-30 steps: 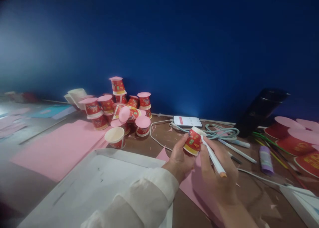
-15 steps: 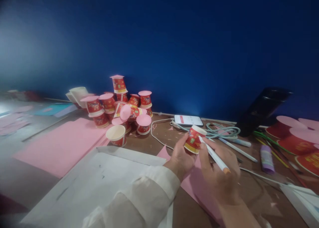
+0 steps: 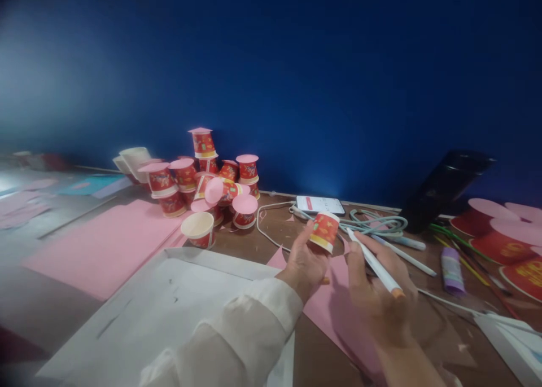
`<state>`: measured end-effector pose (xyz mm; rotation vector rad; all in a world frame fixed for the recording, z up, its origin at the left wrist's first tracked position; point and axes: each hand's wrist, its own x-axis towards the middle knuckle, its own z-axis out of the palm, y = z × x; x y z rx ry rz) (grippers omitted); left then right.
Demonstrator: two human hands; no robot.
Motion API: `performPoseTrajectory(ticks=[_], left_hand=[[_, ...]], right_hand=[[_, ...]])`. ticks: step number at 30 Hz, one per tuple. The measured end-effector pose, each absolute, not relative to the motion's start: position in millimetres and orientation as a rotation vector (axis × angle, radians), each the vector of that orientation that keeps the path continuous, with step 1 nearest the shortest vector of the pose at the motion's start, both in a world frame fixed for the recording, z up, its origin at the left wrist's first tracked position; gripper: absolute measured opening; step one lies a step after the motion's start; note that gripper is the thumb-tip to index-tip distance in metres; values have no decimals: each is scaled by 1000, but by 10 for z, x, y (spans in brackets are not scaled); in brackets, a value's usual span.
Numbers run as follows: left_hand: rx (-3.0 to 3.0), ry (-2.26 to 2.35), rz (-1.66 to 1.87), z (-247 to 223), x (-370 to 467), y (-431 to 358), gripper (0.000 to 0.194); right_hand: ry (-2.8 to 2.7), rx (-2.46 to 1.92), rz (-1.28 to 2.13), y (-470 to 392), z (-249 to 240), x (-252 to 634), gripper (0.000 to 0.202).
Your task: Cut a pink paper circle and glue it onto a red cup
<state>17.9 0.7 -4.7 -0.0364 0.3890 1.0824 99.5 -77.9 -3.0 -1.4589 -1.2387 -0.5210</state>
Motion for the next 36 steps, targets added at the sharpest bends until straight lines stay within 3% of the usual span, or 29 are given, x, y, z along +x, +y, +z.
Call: performPoseTrajectory(ticks=[6,26,36], left_hand=[[-50,372,1095,-13,129,72,19],[-36,423,1064,-49,146,89,21],[19,421,1055,-71,144,51,17]], right_hand=[[-1203,-1484,-515,-769,-33,991,24],[-1232,-1506,-595,-751,-14,979,29],[-1302,-1446,-612,-748,-23,983,22]])
